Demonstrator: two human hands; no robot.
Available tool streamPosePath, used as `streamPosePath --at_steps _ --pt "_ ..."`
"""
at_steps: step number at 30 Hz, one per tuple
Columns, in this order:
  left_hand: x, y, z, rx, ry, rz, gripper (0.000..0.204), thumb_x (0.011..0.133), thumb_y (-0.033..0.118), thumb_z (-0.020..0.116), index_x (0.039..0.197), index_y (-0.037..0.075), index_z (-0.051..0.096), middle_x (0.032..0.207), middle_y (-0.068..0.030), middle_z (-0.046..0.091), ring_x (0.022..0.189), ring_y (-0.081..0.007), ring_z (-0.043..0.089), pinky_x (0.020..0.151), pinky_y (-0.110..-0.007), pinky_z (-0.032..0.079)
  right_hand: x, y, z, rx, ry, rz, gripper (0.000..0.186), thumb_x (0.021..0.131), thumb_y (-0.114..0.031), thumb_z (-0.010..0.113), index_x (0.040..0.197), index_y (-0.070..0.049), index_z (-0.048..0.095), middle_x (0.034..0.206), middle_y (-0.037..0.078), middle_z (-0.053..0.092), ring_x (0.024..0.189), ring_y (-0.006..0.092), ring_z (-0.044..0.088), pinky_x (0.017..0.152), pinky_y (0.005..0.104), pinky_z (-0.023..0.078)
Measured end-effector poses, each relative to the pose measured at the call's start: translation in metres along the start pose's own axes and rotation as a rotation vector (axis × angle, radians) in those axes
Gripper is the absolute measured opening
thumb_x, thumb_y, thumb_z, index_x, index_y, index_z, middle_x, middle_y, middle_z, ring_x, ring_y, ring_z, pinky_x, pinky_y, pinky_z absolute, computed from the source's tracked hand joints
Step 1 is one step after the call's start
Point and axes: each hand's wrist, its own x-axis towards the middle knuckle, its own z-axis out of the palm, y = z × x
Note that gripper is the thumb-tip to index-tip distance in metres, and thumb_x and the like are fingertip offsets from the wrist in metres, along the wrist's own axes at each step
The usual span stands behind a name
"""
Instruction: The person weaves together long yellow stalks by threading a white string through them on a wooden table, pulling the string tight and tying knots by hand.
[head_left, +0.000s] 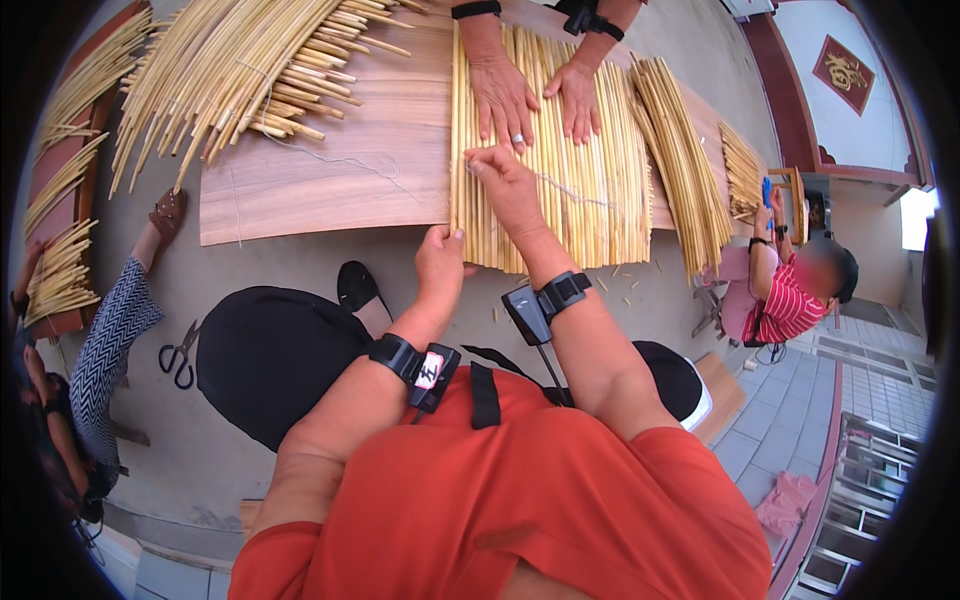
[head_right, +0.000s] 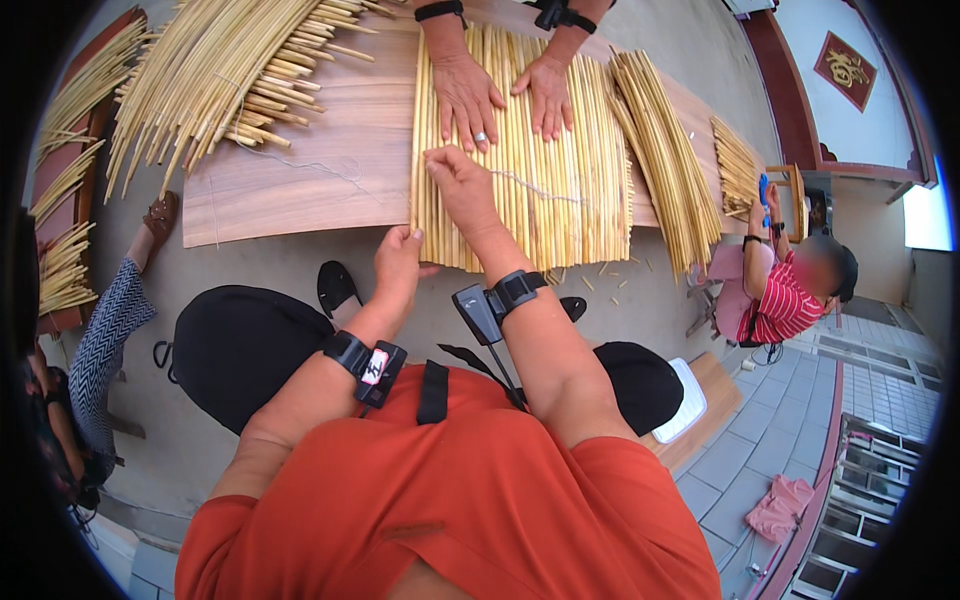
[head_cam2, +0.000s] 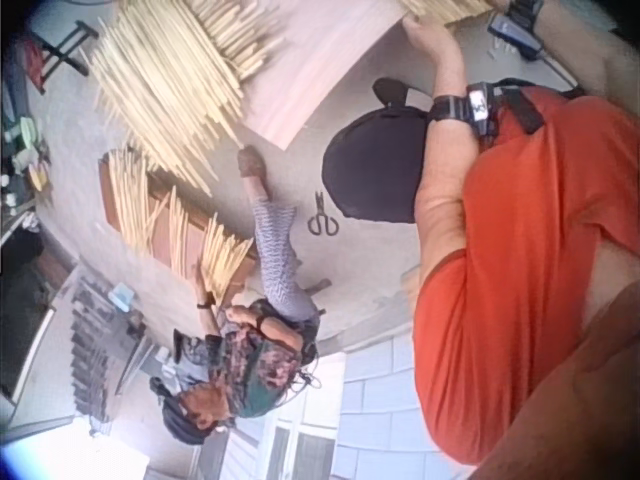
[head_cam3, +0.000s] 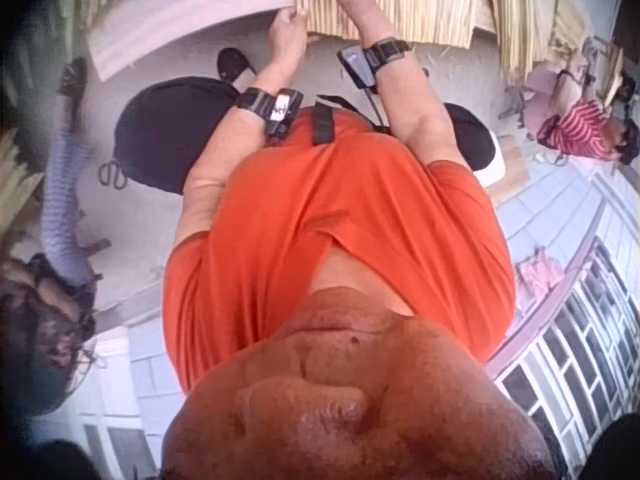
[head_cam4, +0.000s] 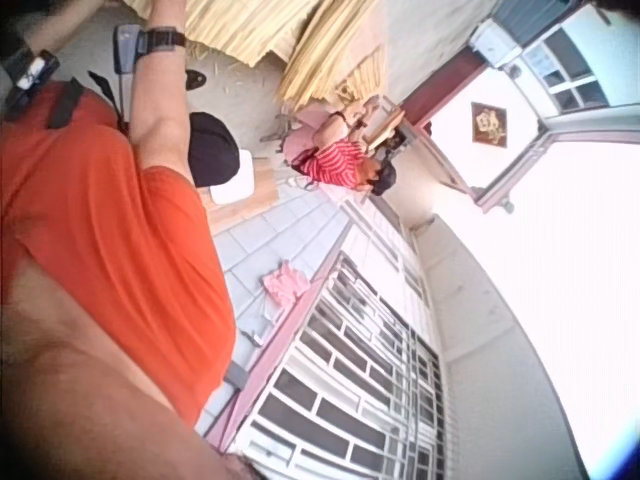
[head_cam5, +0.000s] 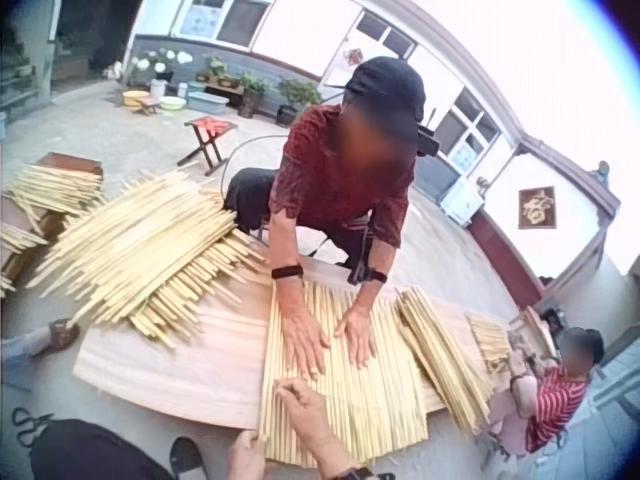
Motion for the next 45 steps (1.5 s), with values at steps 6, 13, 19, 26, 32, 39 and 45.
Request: streamPosePath --at_steps 6,13,19,26,32,39,45 --pt "-0.001 0.002 -0.002 -0.179 -0.032 -0.069 0.017 0.091 0.017 0.052 0.098 0.003 0.055 0.091 -0.0061 0.061 0.077 -0.0129 0.059 0.063 -0.03 0.052 -0.036 -0.043 -0.025 -0.304 0.131 0.111 0.012 0.078 -0.012 0.065 0.076 0.0 0.063 0.062 0.008 0.061 0.056 0.0143 0.056 0.057 0.0269 0.047" --pt "0.004 0.0 -0.002 -0.164 -0.054 -0.054 0.017 0.091 0.017 0.051 0.101 0.004 0.054 0.091 -0.0062 0.062 0.079 -0.0133 0.06 0.065 -0.028 0.05 -0.059 -0.05 -0.041 -0.6 0.025 0.16 0.016 0.076 -0.026 0.066 0.078 -0.011 0.067 0.064 0.014 0.062 0.061 0.0284 0.062 0.059 0.0378 0.048" --pt "-0.009 0.005 0.005 -0.218 -0.038 -0.076 0.022 0.093 0.016 0.046 0.109 0.002 0.049 0.098 -0.0104 0.06 0.085 -0.0191 0.061 0.073 -0.035 0.052 -0.06 -0.052 -0.047 -0.631 -0.053 0.15 0.013 0.077 -0.024 0.065 0.079 -0.012 0.068 0.066 0.016 0.063 0.062 0.0311 0.062 0.059 0.0377 0.049" --pt "-0.009 -0.001 0.001 -0.32 -0.08 -0.095 0.024 0.093 0.016 0.046 0.111 0.0 0.047 0.1 -0.0123 0.059 0.085 -0.0205 0.061 0.075 -0.037 0.053 -0.058 -0.043 -0.045 -0.54 -0.128 0.015 0.012 0.078 -0.013 0.062 0.08 -0.001 0.066 0.06 0.012 0.06 0.052 0.0134 0.054 0.053 0.0295 0.045" --pt "-0.005 -0.001 0.0 -0.222 -0.035 -0.076 0.015 0.093 0.013 0.047 0.102 0.002 0.052 0.092 -0.0077 0.062 0.076 -0.0146 0.062 0.069 -0.028 0.053 -0.056 -0.041 -0.029 -0.612 -0.199 -0.022 0.012 0.075 -0.012 0.056 0.074 -0.005 0.066 0.067 0.021 0.06 0.063 0.0376 0.06 0.061 0.042 0.05" --pt "-0.004 -0.002 0.0 -0.225 -0.022 -0.051 0.014 0.092 0.013 0.048 0.101 0.003 0.053 0.089 -0.0059 0.061 0.074 -0.014 0.061 0.067 -0.028 0.053 -0.054 -0.048 -0.023 -0.708 -0.191 -0.036 0.012 0.076 -0.012 0.057 0.073 -0.003 0.064 0.065 0.021 0.059 0.062 0.0383 0.06 0.059 0.0422 0.049" --pt "-0.004 -0.001 -0.002 -0.256 -0.036 -0.077 0.013 0.091 0.013 0.051 0.1 0.004 0.055 0.092 -0.005 0.061 0.079 -0.0127 0.06 0.066 -0.029 0.052 -0.053 -0.044 -0.025 -0.741 -0.203 -0.032 0.012 0.076 -0.012 0.056 0.072 -0.003 0.064 0.065 0.022 0.058 0.062 0.0389 0.059 0.059 0.0434 0.049"
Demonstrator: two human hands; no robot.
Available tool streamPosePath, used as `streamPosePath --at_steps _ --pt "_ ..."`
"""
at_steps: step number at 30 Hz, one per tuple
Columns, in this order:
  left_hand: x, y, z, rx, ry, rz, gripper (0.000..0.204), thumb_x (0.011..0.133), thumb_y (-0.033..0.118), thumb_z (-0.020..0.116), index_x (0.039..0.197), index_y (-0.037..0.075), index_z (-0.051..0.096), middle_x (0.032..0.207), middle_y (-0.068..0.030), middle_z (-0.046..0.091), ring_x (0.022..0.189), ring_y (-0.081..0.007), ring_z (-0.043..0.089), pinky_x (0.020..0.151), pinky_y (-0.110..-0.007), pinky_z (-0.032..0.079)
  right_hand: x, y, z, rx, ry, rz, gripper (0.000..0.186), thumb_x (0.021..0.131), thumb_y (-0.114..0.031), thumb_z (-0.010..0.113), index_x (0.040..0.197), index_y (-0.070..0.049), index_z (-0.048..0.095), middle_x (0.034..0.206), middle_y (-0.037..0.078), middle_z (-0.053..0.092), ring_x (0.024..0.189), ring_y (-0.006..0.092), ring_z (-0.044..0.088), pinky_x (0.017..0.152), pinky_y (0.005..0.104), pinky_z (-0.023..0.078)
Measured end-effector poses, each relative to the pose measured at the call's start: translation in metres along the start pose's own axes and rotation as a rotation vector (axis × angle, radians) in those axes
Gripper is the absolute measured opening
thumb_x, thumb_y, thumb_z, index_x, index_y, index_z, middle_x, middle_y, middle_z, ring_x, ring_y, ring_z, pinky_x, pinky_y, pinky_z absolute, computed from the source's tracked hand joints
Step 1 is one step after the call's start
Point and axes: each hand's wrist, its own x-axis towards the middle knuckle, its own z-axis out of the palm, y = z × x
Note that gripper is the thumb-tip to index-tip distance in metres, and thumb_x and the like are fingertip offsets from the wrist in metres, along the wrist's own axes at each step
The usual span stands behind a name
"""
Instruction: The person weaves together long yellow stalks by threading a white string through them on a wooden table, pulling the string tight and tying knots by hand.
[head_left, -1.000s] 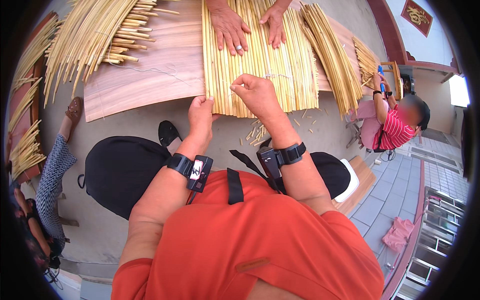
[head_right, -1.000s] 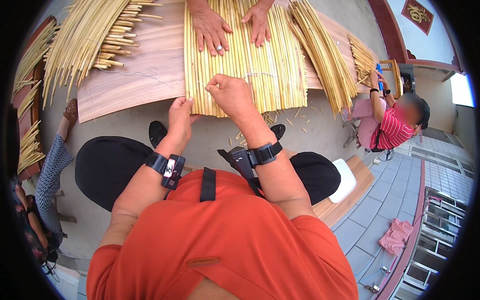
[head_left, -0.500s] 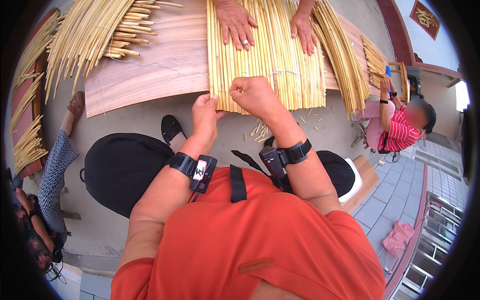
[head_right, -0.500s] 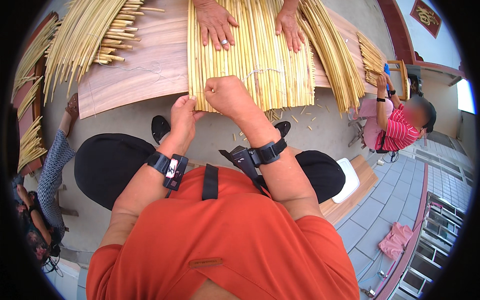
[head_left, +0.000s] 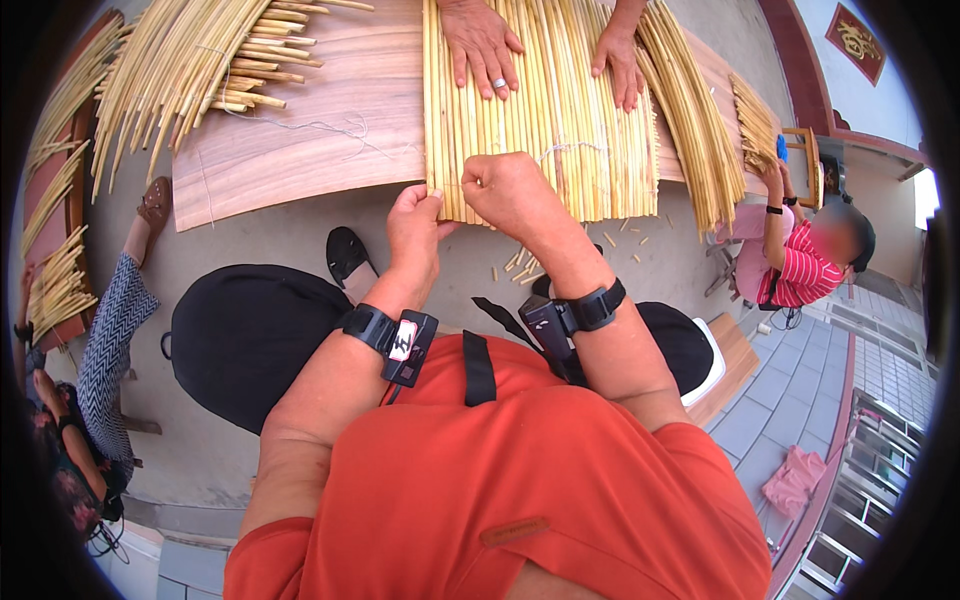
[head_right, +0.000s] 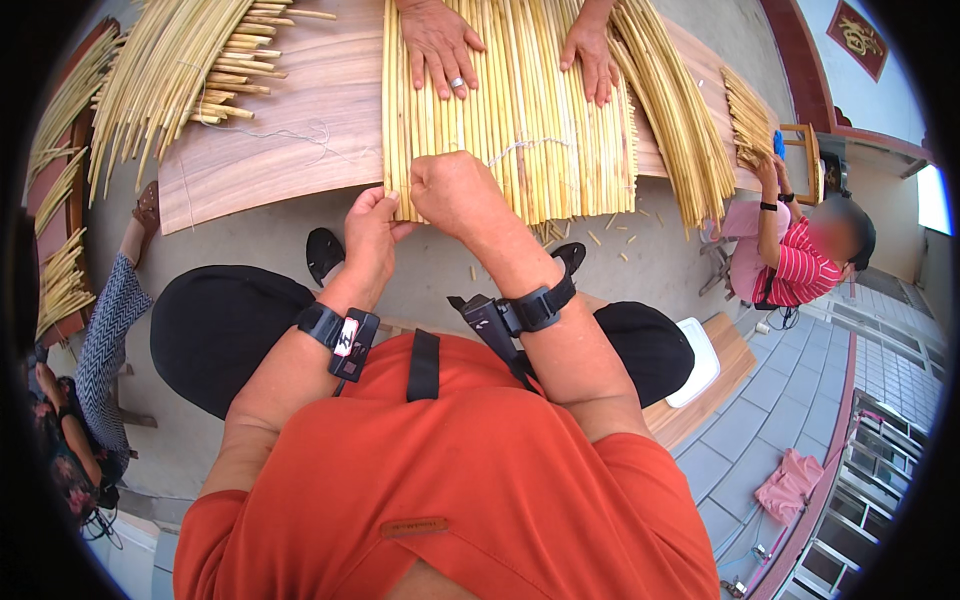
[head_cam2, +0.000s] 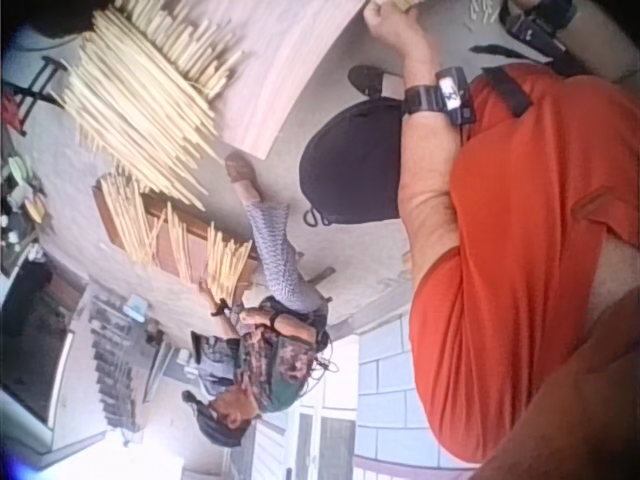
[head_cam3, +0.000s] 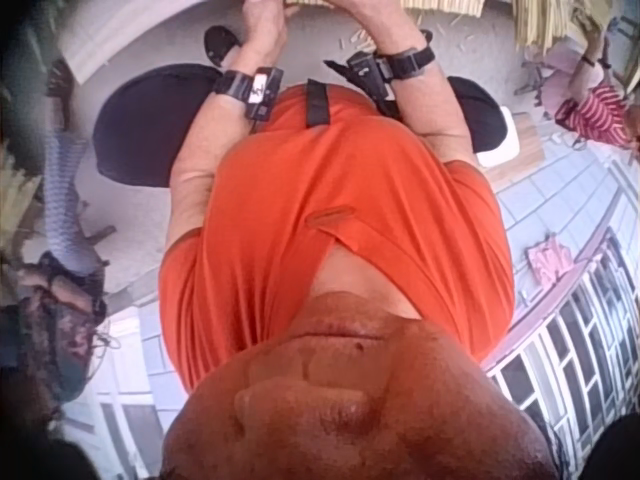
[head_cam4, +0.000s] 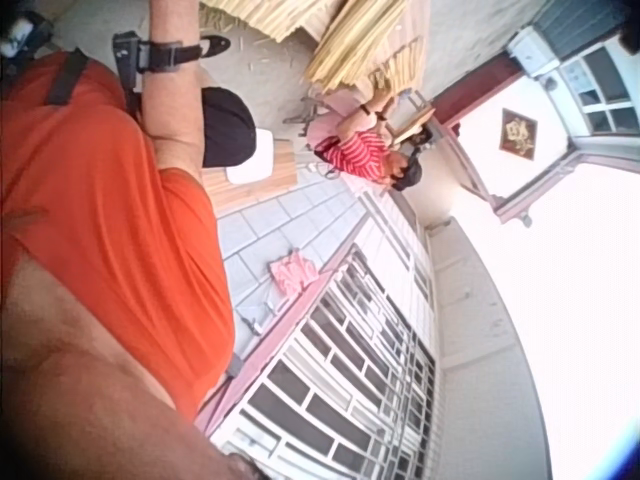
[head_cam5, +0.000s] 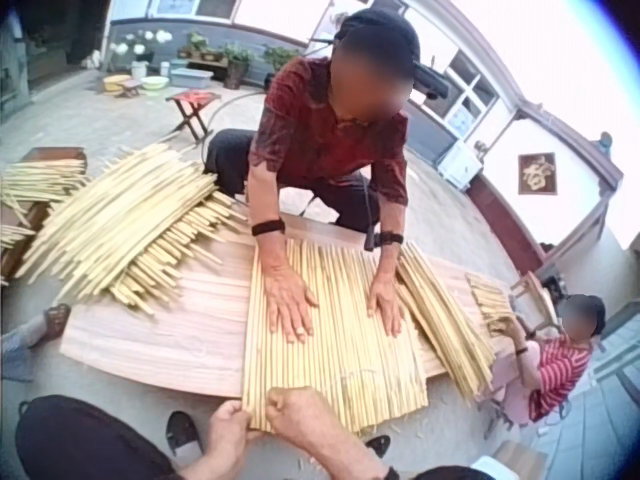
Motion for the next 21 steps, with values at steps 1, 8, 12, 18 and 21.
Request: streamPosePath --at_steps 1,8,12,18,21 --pt "-0.001 0.0 0.001 -0.002 0.001 0.005 0.013 0.091 0.013 0.051 0.1 0.004 0.055 0.092 -0.0049 0.061 0.079 -0.0127 0.06 0.067 -0.029 0.052 0.0 0.0 0.0 -0.015 0.005 -0.01 0.01 0.075 -0.01 0.058 0.072 -0.002 0.063 0.065 0.021 0.058 0.061 0.0378 0.059 0.057 0.041 0.049" --pt "-0.001 0.0 0.004 0.046 0.03 0.008 0.015 0.091 0.012 0.05 0.103 0.004 0.053 0.093 -0.0061 0.06 0.079 -0.0139 0.06 0.069 -0.03 0.052 -0.001 0.001 0.004 0.001 -0.002 -0.002 0.01 0.075 -0.01 0.057 0.072 -0.002 0.063 0.064 0.022 0.057 0.06 0.039 0.058 0.057 0.0425 0.048" --pt "-0.002 -0.006 0.005 -0.016 0.053 0.0 0.016 0.092 0.009 0.044 0.105 0.002 0.05 0.092 -0.0087 0.061 0.079 -0.0176 0.062 0.074 -0.033 0.053 0.003 -0.005 -0.001 -0.05 -0.057 -0.022 0.012 0.074 -0.01 0.055 0.07 -0.002 0.062 0.065 0.023 0.057 0.062 0.0392 0.058 0.059 0.0431 0.048" --pt "-0.007 -0.005 0.004 -0.171 -0.036 -0.117 0.021 0.091 0.01 0.047 0.11 0.001 0.05 0.096 -0.0092 0.06 0.08 -0.0191 0.061 0.075 -0.035 0.052 0.021 -0.016 -0.008 -0.202 -0.191 -0.065 0.012 0.072 -0.008 0.053 0.069 -0.002 0.063 0.067 0.023 0.059 0.066 0.0389 0.06 0.063 0.0443 0.049" --pt "-0.008 -0.005 0.002 -0.163 -0.042 -0.111 0.021 0.091 0.01 0.047 0.111 0.002 0.05 0.097 -0.009 0.06 0.08 -0.0191 0.061 0.076 -0.035 0.051 0.028 -0.022 -0.009 -0.267 -0.248 -0.082 0.011 0.07 -0.007 0.054 0.07 -0.002 0.064 0.067 0.022 0.06 0.068 0.0388 0.06 0.065 0.0443 0.049"
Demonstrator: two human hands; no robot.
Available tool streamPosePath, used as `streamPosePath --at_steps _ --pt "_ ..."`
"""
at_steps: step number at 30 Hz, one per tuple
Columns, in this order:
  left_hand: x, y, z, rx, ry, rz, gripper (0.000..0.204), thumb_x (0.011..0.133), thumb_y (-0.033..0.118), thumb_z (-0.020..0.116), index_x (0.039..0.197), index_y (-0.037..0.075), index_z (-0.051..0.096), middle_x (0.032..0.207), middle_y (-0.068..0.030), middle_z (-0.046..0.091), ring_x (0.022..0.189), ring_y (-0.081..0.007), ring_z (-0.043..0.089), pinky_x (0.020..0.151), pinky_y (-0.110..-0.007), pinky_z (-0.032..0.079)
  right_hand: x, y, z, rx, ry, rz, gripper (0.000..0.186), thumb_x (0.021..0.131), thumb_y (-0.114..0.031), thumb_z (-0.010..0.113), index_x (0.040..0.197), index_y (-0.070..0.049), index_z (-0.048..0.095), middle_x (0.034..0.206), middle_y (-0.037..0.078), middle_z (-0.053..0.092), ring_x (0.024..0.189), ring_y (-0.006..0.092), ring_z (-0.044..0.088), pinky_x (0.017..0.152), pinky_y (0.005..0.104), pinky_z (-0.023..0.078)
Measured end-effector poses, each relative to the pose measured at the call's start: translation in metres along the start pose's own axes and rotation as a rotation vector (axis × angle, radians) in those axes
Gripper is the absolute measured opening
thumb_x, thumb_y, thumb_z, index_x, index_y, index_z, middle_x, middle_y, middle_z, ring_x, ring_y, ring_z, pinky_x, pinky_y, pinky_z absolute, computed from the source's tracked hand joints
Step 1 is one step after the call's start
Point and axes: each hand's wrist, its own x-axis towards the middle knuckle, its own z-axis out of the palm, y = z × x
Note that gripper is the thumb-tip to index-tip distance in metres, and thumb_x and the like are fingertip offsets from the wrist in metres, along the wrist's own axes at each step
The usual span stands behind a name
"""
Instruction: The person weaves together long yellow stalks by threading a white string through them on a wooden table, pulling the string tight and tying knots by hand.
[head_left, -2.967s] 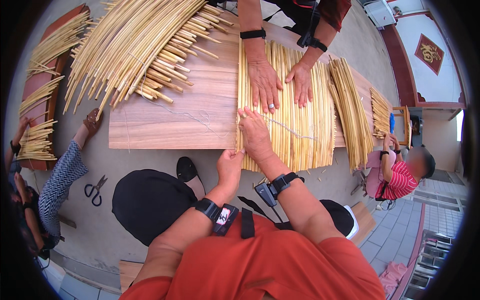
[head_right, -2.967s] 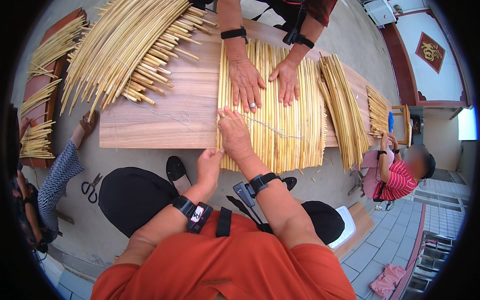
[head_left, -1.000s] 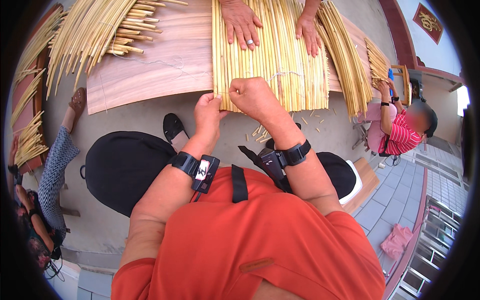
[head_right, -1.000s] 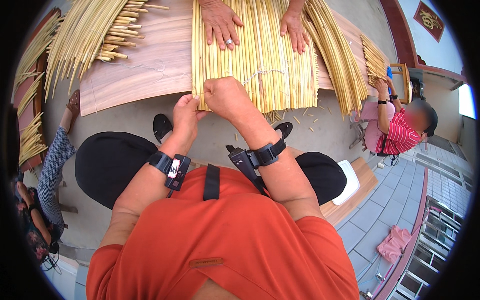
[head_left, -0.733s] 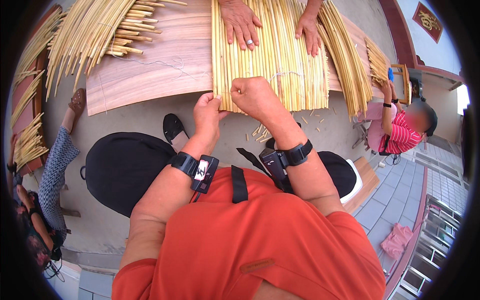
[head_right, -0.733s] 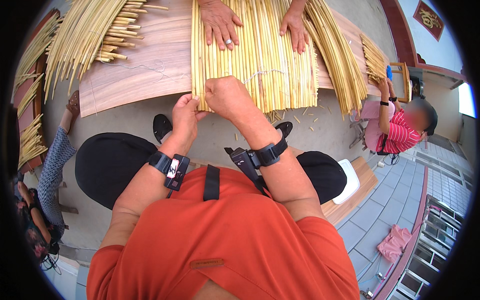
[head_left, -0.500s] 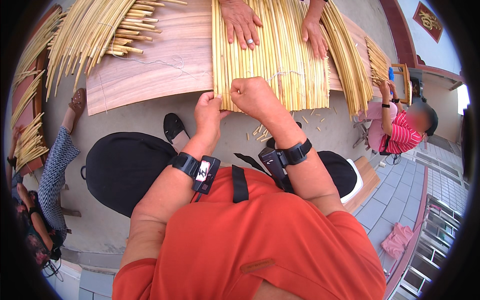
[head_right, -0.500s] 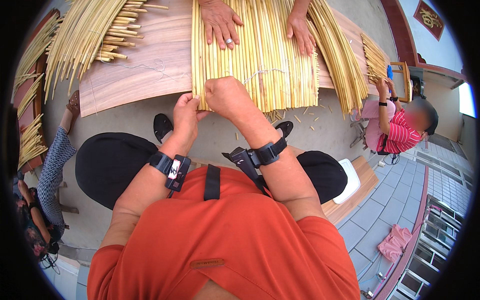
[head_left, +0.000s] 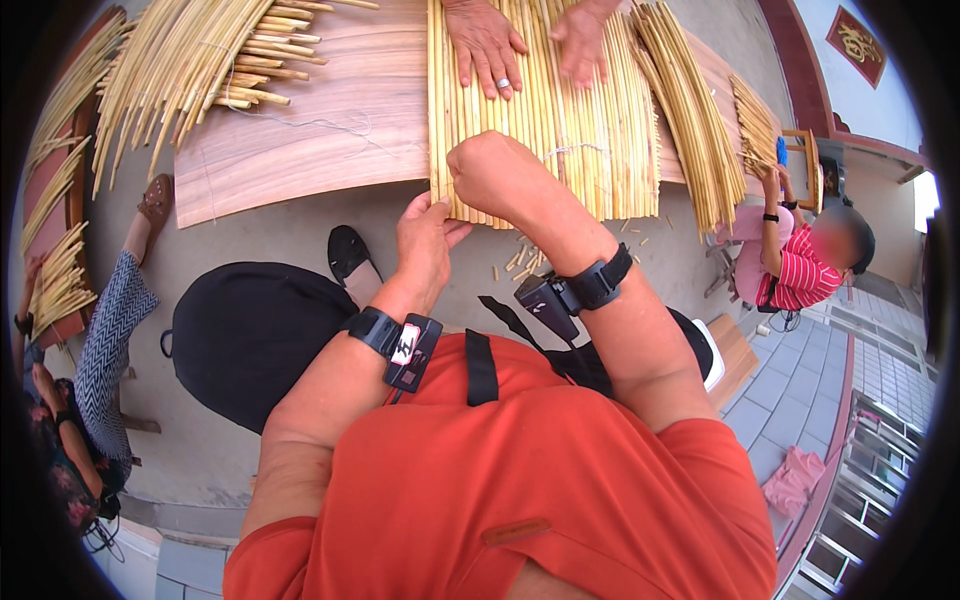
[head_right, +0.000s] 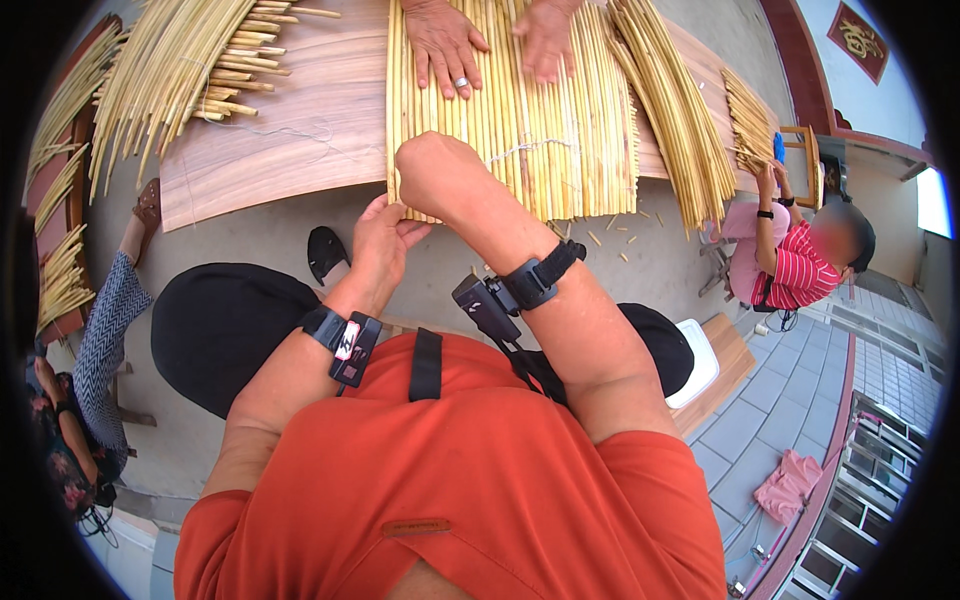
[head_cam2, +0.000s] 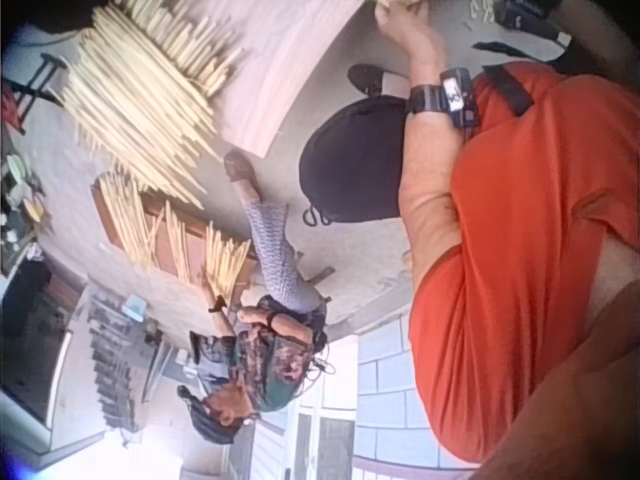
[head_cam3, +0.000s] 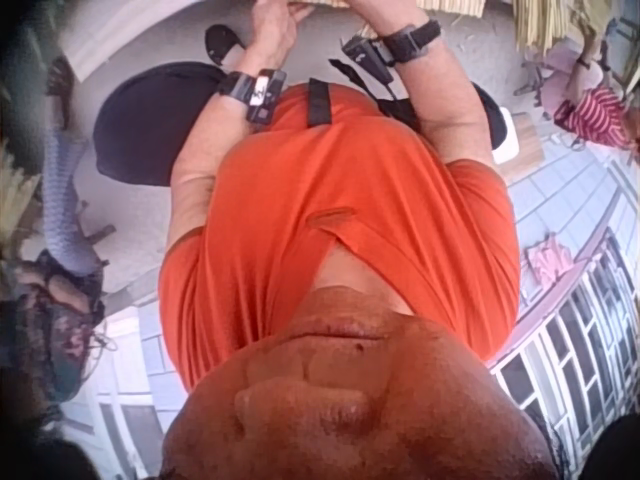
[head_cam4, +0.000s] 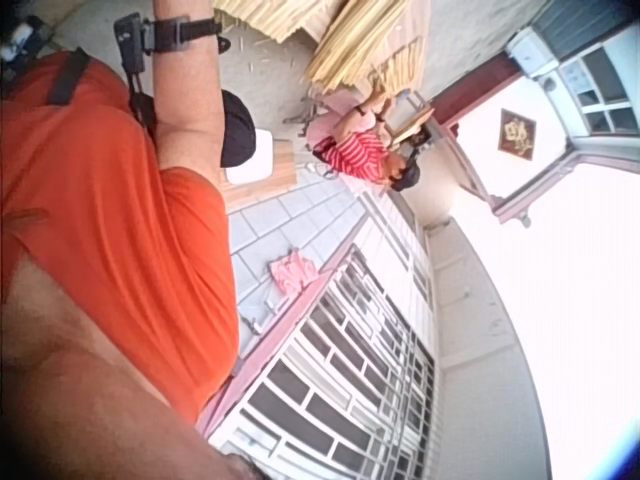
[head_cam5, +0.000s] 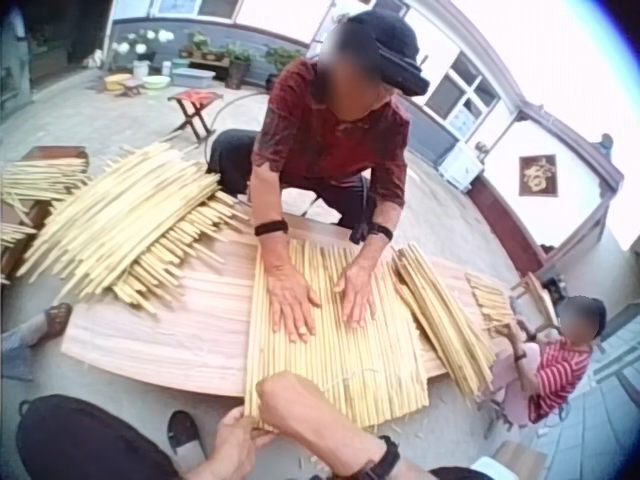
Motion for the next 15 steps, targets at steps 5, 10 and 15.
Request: streamPosePath --at_steps 5,10,15 --pt "0.001 -0.003 0.002 -0.032 0.02 0.029 0.02 0.09 0.008 0.048 0.11 0.002 0.048 0.096 -0.0105 0.061 0.082 -0.0203 0.063 0.078 -0.037 0.051 0.007 -0.007 -0.004 -0.074 -0.066 0.001 0.011 0.068 -0.006 0.056 0.071 -0.002 0.066 0.068 0.023 0.061 0.07 0.0383 0.062 0.068 0.0432 0.05" --pt "0.002 -0.006 0.005 -0.034 0.065 0.057 0.021 0.089 0.007 0.048 0.11 0.001 0.046 0.099 -0.0116 0.058 0.086 -0.0204 0.061 0.079 -0.037 0.052 0.007 -0.013 -0.004 -0.062 -0.109 0.009 0.011 0.068 -0.006 0.056 0.072 -0.002 0.065 0.07 0.023 0.061 0.071 0.0376 0.062 0.068 0.0422 0.05" --pt "0.0 -0.001 0.005 0.01 0.116 0.061 0.027 0.087 0.003 0.053 0.113 0.002 0.044 0.099 -0.0081 0.056 0.087 -0.0171 0.057 0.074 -0.034 0.052 0.007 -0.004 -0.005 -0.021 -0.086 0.015 0.012 0.069 -0.007 0.055 0.072 -0.002 0.065 0.071 0.023 0.061 0.071 0.0372 0.062 0.069 0.0421 0.05"
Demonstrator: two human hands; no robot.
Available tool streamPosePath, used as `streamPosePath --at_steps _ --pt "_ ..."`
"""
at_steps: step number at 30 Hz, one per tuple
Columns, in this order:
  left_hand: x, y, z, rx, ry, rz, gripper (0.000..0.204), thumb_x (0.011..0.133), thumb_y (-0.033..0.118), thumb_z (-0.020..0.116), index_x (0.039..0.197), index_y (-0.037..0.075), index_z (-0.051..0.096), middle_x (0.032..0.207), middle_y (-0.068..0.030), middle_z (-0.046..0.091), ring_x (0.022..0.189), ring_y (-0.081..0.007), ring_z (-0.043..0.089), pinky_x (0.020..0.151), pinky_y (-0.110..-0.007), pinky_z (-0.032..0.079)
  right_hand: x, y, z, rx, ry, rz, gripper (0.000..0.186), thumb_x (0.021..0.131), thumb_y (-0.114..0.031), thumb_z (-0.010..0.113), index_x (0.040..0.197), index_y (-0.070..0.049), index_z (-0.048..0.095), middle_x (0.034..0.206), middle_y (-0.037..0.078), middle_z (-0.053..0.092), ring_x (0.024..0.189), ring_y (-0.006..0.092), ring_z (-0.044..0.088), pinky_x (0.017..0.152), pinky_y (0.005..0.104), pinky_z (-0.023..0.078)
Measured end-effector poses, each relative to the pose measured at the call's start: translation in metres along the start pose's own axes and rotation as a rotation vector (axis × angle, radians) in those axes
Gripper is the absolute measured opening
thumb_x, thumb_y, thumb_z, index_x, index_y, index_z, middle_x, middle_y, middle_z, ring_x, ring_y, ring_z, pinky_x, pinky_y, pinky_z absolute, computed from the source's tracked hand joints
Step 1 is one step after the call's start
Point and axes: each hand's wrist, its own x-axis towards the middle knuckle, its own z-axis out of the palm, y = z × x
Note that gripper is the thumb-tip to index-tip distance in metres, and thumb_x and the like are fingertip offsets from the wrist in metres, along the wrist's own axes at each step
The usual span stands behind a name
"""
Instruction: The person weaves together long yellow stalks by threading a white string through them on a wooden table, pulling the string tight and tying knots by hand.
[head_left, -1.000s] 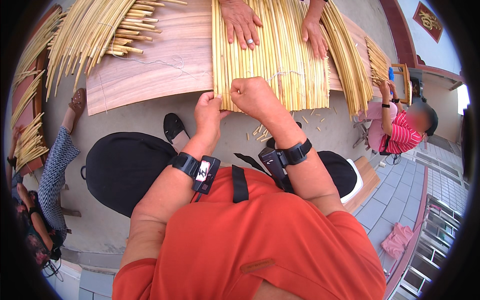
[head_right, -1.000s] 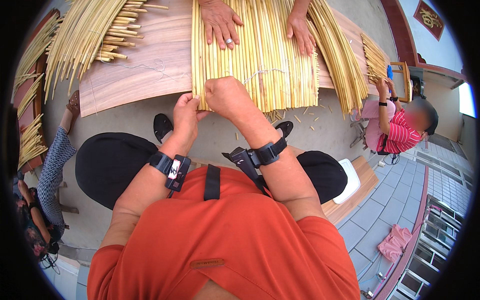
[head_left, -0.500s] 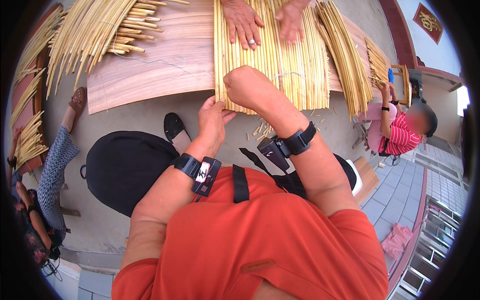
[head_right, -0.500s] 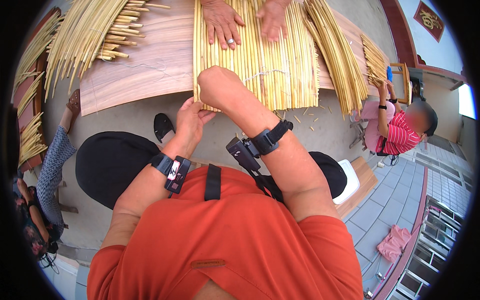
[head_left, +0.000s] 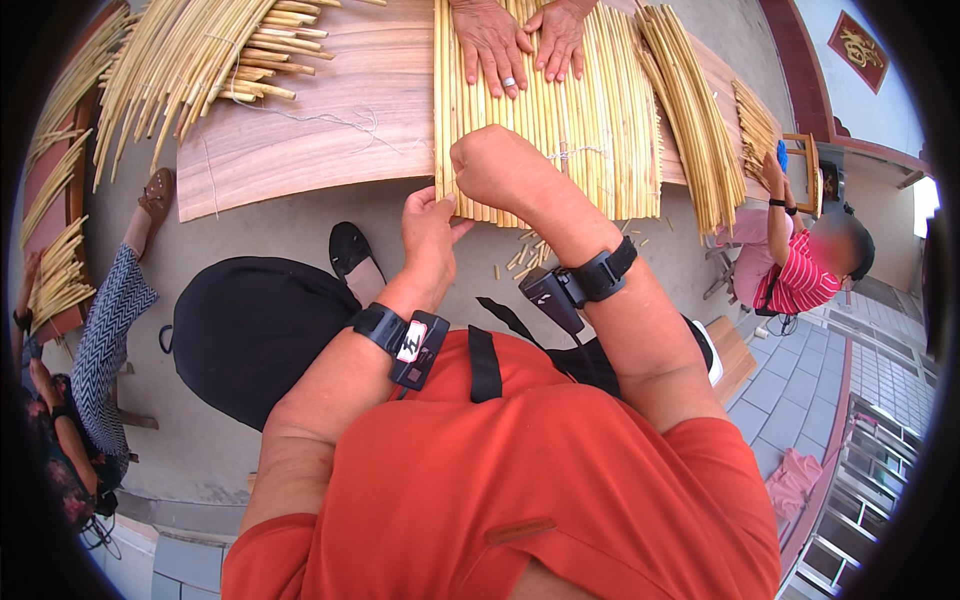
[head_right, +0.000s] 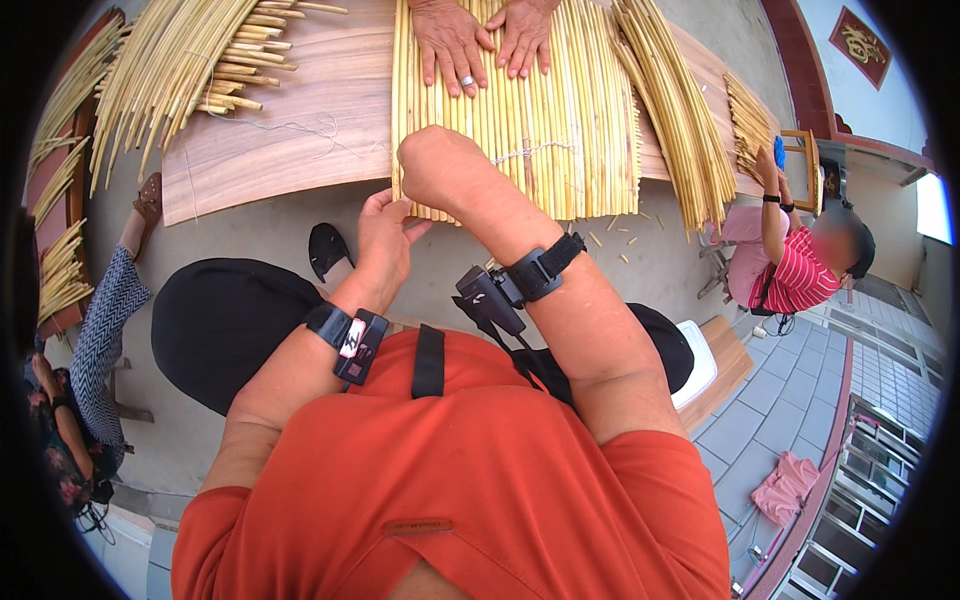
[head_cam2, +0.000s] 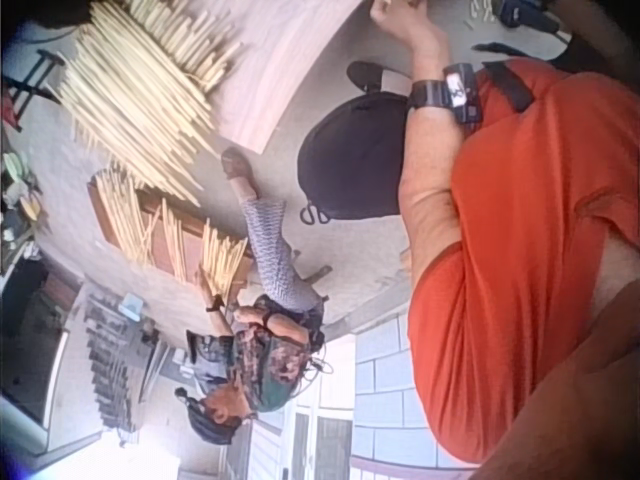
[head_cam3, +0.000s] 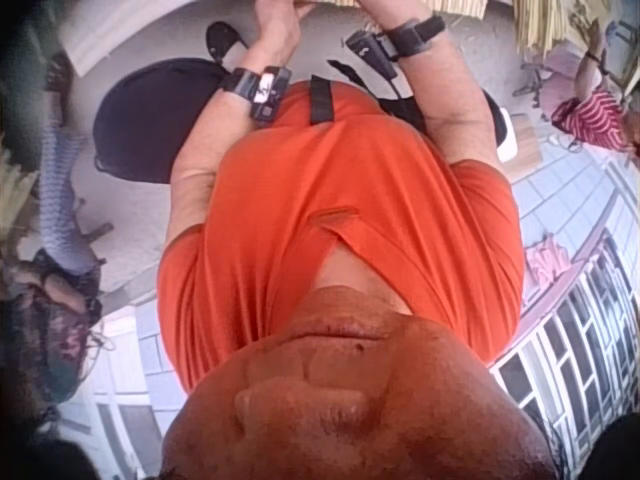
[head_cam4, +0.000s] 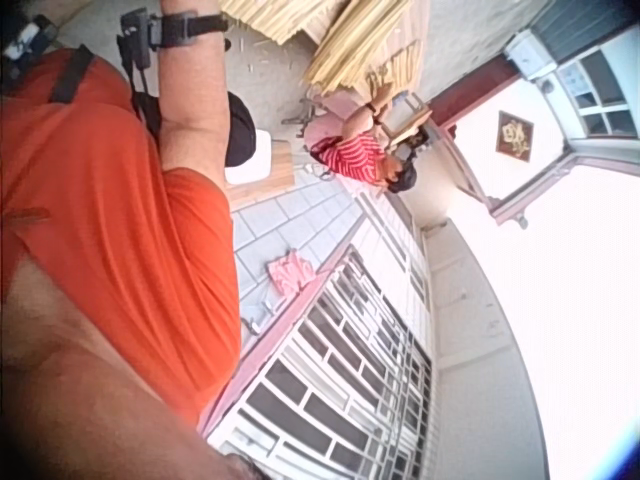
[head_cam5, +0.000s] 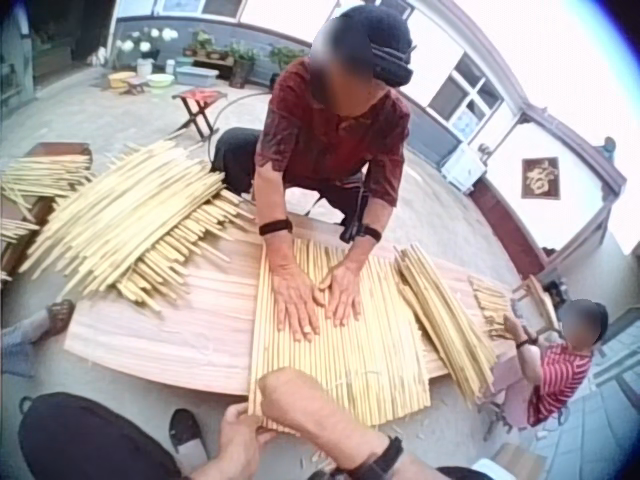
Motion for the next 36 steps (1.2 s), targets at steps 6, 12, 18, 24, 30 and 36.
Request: streamPosePath --at_steps 6,12,18,24,30,36 --pt "-0.003 0.007 0.003 0.063 -0.027 0.091 0.027 0.085 -0.003 0.048 0.111 0.0 0.045 0.1 -0.0101 0.057 0.087 -0.0175 0.058 0.074 -0.034 0.051 -0.004 0.002 0.005 0.027 0.035 -0.014 0.013 0.07 -0.008 0.054 0.073 -0.002 0.066 0.071 0.022 0.061 0.07 0.0378 0.061 0.069 0.0425 0.05" --pt "0.005 0.0 -0.001 0.102 -0.038 0.141 0.028 0.083 -0.005 0.049 0.111 0.001 0.047 0.097 -0.0071 0.057 0.084 -0.0151 0.058 0.073 -0.03 0.049 -0.007 -0.001 0.006 0.014 0.049 -0.015 0.013 0.07 -0.008 0.054 0.073 -0.002 0.066 0.069 0.022 0.061 0.069 0.038 0.061 0.068 0.0428 0.05" --pt "0.007 0.0 0.0 0.219 0.044 0.198 0.022 0.083 -0.003 0.052 0.105 0.001 0.051 0.095 -0.0063 0.058 0.081 -0.0118 0.056 0.069 -0.026 0.045 0.001 0.001 0.007 -0.029 0.039 -0.022 0.012 0.069 -0.008 0.056 0.071 -0.001 0.065 0.07 0.023 0.061 0.07 0.0376 0.062 0.068 0.0427 0.05" --pt "0.006 0.003 0.003 0.233 0.089 0.227 0.021 0.08 -0.005 0.058 0.101 0.0 0.054 0.09 -0.0052 0.059 0.077 -0.0096 0.054 0.067 -0.022 0.043 0.007 -0.003 0.001 -0.063 -0.043 -0.01 0.012 0.068 -0.008 0.057 0.072 -0.001 0.066 0.071 0.023 0.062 0.072 0.0373 0.062 0.069 0.0428 0.05" --pt "0.007 0.005 0.001 0.218 0.067 0.24 0.02 0.08 -0.007 0.058 0.099 -0.001 0.055 0.09 -0.0056 0.06 0.079 -0.0106 0.055 0.069 -0.023 0.044 -0.001 -0.014 0.001 -0.113 -0.063 -0.03 0.011 0.068 -0.008 0.059 0.074 -0.002 0.067 0.073 0.021 0.063 0.073 0.0371 0.063 0.069 0.0428 0.051" --pt "0.009 0.004 0.001 0.219 0.057 0.257 0.022 0.079 -0.008 0.058 0.1 -0.002 0.056 0.09 -0.0064 0.06 0.08 -0.0112 0.056 0.071 -0.023 0.045 0.006 -0.004 0.004 -0.139 -0.06 -0.061 0.011 0.069 -0.008 0.059 0.075 -0.003 0.067 0.074 0.021 0.063 0.075 0.0361 0.063 0.07 0.0421 0.051"
